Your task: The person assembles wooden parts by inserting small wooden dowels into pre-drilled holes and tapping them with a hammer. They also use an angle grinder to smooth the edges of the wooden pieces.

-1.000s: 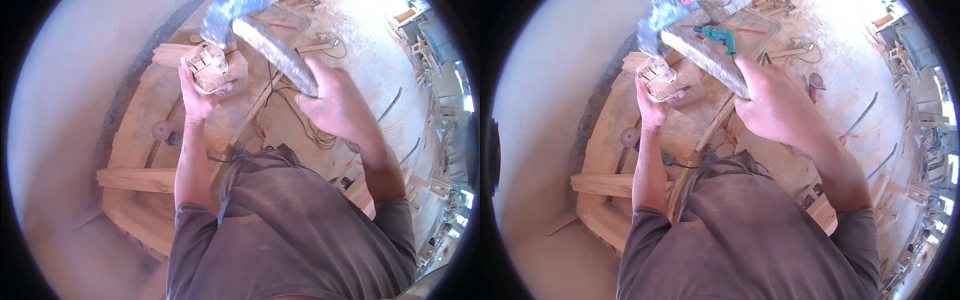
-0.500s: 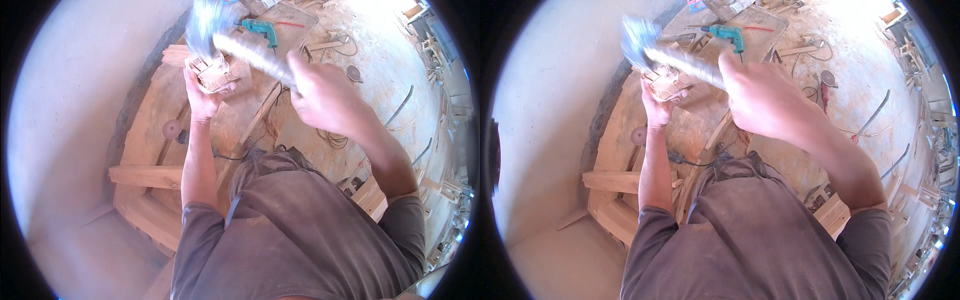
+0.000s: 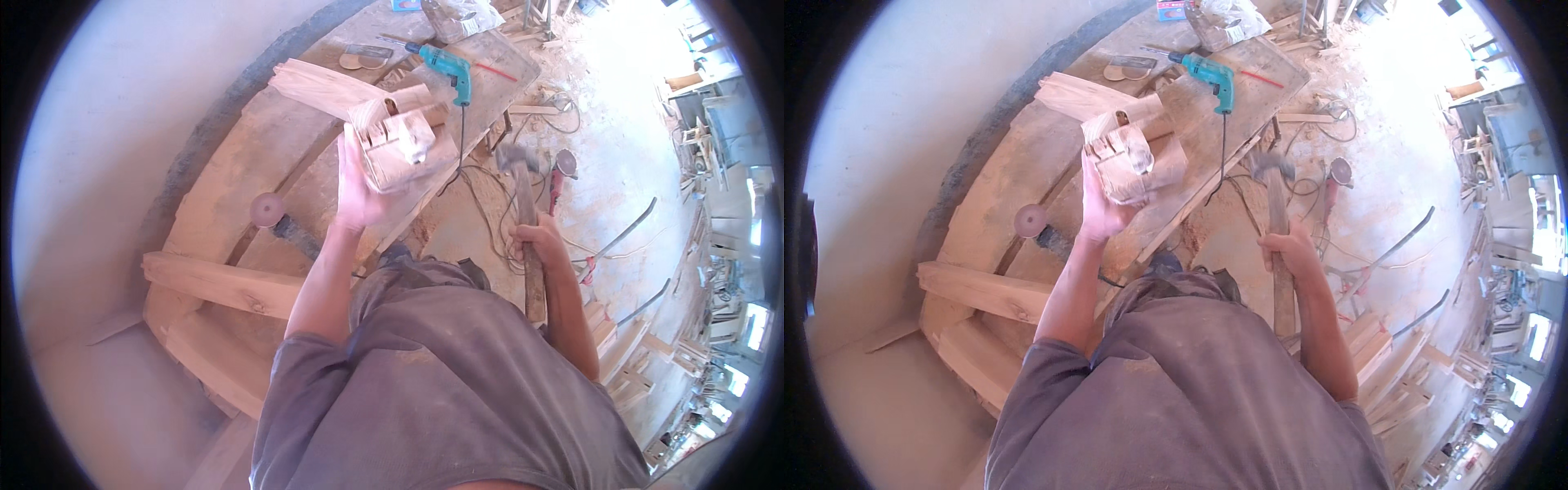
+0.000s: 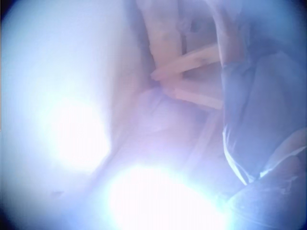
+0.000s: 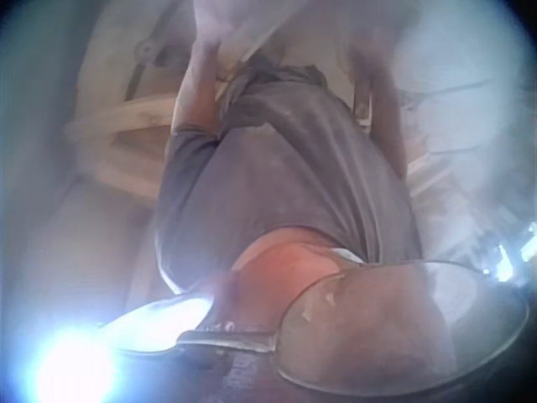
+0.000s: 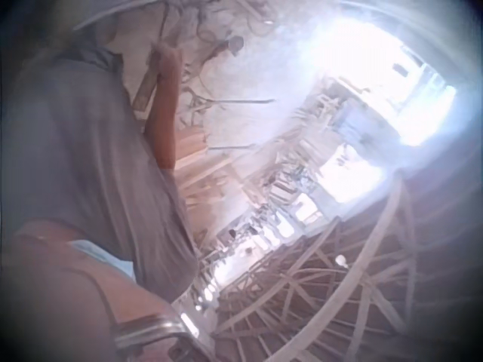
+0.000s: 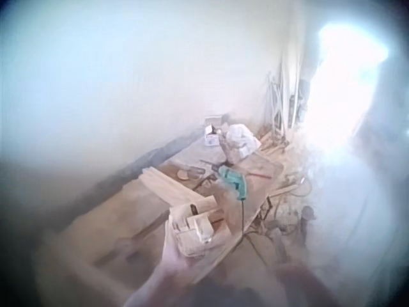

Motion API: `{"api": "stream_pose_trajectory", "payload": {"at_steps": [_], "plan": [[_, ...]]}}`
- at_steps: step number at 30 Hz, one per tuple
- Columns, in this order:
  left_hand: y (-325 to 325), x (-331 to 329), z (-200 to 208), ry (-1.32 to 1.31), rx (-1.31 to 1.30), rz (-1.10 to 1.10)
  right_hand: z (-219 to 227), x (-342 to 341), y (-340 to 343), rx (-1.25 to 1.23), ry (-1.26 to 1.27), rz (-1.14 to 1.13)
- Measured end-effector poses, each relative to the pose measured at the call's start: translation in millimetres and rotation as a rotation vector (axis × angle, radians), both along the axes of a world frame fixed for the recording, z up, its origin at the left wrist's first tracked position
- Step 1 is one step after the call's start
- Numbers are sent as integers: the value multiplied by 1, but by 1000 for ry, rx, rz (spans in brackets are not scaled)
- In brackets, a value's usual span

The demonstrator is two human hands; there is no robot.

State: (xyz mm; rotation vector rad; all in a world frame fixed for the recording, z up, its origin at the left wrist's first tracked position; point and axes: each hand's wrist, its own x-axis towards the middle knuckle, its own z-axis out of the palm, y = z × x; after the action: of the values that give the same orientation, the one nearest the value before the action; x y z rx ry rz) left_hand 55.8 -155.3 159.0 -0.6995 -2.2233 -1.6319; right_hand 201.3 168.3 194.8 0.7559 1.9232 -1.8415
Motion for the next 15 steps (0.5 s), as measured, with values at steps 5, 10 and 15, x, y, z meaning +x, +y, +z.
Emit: {"api": "stream_pose_trajectory", "payload": {"at_steps": [5, 10, 15], "plan": [[-18, -1, -51, -95, -156, -33, -81, 6, 28, -125, -328, -191], [-16, 0, -58, -181, -31, -33, -110, -8, 33, -258, -456, -271], [-6, -21, -14, 96, -227, 44, -132, -50, 65, -299, -426, -290]]}}
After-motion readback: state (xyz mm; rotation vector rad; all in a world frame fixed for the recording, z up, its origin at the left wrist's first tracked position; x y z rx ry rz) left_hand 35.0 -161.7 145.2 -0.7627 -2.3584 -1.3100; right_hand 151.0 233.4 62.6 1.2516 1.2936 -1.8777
